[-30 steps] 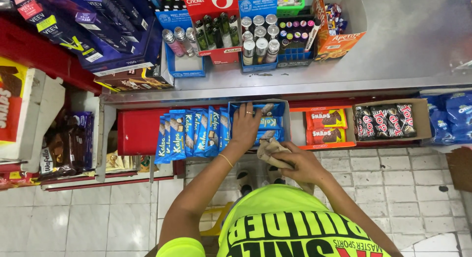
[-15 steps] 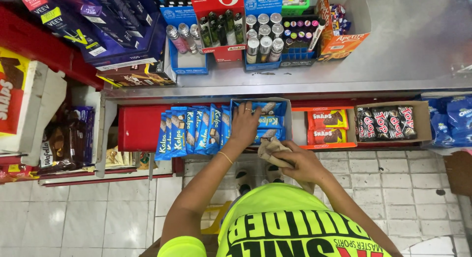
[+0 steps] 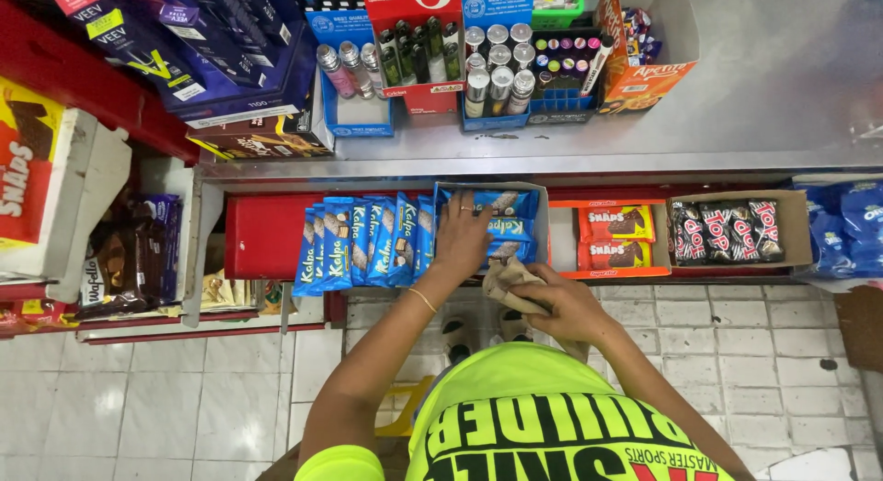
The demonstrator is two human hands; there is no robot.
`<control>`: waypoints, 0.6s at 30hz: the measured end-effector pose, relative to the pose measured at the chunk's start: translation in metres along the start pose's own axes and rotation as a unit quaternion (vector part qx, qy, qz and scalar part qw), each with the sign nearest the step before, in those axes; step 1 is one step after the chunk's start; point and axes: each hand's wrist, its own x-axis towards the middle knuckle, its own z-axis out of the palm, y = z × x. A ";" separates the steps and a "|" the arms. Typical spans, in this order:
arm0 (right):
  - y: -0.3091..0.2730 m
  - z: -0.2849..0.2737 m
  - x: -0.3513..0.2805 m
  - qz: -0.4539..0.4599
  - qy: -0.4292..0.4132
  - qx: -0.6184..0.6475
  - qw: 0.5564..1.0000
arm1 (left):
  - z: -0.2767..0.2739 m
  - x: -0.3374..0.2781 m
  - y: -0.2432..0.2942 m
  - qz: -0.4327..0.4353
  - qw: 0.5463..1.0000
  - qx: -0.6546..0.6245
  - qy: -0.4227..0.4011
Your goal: Restocking chocolate snack bars from a cardboard box onto a store shelf and organizing them.
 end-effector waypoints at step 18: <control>-0.011 -0.013 -0.001 -0.001 -0.045 -0.006 0.999 | 0.007 -0.001 -0.008 0.049 0.977 0.040 -0.205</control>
